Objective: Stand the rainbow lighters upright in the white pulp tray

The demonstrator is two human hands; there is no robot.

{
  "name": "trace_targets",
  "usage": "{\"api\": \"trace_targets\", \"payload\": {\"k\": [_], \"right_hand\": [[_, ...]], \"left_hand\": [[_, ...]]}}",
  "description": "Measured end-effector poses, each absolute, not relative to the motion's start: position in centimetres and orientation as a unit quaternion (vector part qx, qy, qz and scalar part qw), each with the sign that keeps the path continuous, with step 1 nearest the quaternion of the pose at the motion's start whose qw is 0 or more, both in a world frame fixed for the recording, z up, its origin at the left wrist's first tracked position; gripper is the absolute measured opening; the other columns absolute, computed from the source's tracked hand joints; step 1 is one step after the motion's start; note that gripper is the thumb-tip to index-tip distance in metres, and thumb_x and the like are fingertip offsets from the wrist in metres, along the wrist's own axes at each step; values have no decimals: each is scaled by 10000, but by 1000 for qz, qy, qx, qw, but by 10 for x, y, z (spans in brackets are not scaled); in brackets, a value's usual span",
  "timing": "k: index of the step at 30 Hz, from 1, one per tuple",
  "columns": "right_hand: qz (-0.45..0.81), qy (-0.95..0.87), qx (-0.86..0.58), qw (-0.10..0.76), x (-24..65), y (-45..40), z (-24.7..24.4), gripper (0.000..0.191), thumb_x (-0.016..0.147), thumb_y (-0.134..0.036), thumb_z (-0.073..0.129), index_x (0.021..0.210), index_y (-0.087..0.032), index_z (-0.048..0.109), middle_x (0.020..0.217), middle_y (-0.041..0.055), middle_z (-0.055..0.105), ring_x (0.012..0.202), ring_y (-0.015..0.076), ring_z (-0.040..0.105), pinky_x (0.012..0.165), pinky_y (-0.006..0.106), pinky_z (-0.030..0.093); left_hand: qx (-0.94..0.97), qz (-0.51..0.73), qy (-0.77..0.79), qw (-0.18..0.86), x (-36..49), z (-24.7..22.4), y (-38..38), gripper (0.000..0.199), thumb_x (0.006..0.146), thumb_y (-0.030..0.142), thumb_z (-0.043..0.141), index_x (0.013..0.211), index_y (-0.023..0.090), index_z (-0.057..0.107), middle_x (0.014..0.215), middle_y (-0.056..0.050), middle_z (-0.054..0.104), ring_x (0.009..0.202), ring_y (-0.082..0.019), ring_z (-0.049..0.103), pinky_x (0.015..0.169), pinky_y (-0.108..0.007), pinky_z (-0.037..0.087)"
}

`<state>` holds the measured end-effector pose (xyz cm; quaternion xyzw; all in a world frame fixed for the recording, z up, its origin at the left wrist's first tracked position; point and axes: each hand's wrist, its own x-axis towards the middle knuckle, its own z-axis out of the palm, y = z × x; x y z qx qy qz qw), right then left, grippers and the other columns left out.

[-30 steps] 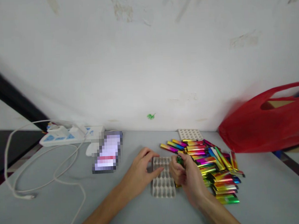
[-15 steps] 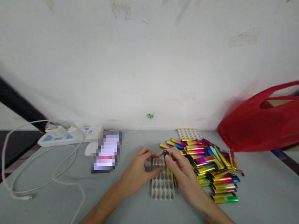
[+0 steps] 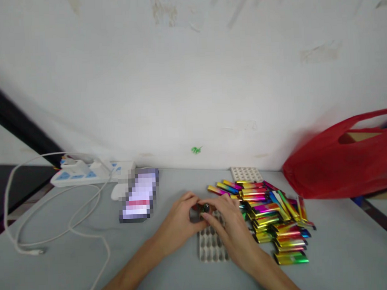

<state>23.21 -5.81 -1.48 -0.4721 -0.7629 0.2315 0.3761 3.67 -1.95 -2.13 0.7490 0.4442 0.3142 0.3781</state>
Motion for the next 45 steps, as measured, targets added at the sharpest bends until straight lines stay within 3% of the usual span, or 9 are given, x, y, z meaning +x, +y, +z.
{"api": "trace_targets", "payload": {"k": [5,8,12,17,22,25,31,39,45], "right_hand": [[227,-757,-476,385,232,-56,-22,472,1084,-175,666,1509,-366,588,1187,20,780,1182,301,655,1095,499,409],[230,-761,-478,373,233,-57,-21,484,1089,-163,629,1523,-363,551,1152,19,769,1162,302,652,1074,509,398],[180,-766,-494,371,235,-60,-15,427,1065,-121,574,1457,-291,583,1143,37,747,1159,297,633,1030,492,393],[51,-753,-556,347,244,-54,-11,342,1034,-92,555,1314,-248,675,1188,77,730,1154,313,598,964,480,378],[-42,-775,-583,241,270,-42,-5,292,902,-6,631,1016,-236,769,1140,133,718,1125,368,550,918,519,350],[-14,-810,-554,192,288,-40,0,318,836,30,643,910,-248,779,1055,114,709,1093,360,550,893,508,349],[77,-833,-524,157,308,-53,13,383,751,37,694,903,-298,802,1034,63,700,1087,327,574,896,478,362],[23,-837,-530,135,305,-47,3,251,830,-127,942,959,-270,780,1084,66,720,1124,361,589,908,487,370],[-20,-847,-517,121,299,-37,-1,247,894,-189,928,1003,-233,710,1097,90,736,1098,355,601,874,462,384]], "left_hand": [[749,321,445,371,37,-22,-19,182,819,154,879,891,188,715,942,-6,634,918,-232,623,814,-317,437],[755,321,438,368,36,-23,-18,164,824,120,847,900,193,722,951,-2,641,908,-221,624,817,-314,439],[755,312,444,368,35,-23,-18,146,860,203,872,936,192,748,961,-12,655,907,-228,640,812,-322,451],[751,301,460,366,36,-21,-18,279,815,287,964,1005,200,779,1005,-19,689,964,-248,666,864,-339,481],[751,298,457,373,34,-20,-17,278,813,298,964,1012,212,789,989,-11,686,947,-244,672,859,-340,493],[747,297,458,380,33,-20,-17,299,807,319,976,1018,209,795,986,-12,687,938,-242,675,832,-334,489],[745,301,457,382,33,-21,-14,303,799,344,986,999,205,805,960,-10,692,905,-232,672,789,-319,474],[748,295,459,377,31,-20,-14,294,802,342,982,1001,207,812,959,-10,704,892,-225,658,771,-310,466],[739,293,473,381,31,-18,-11,299,782,336,980,1010,209,835,959,-23,719,858,-225,652,755,-306,466]]}}
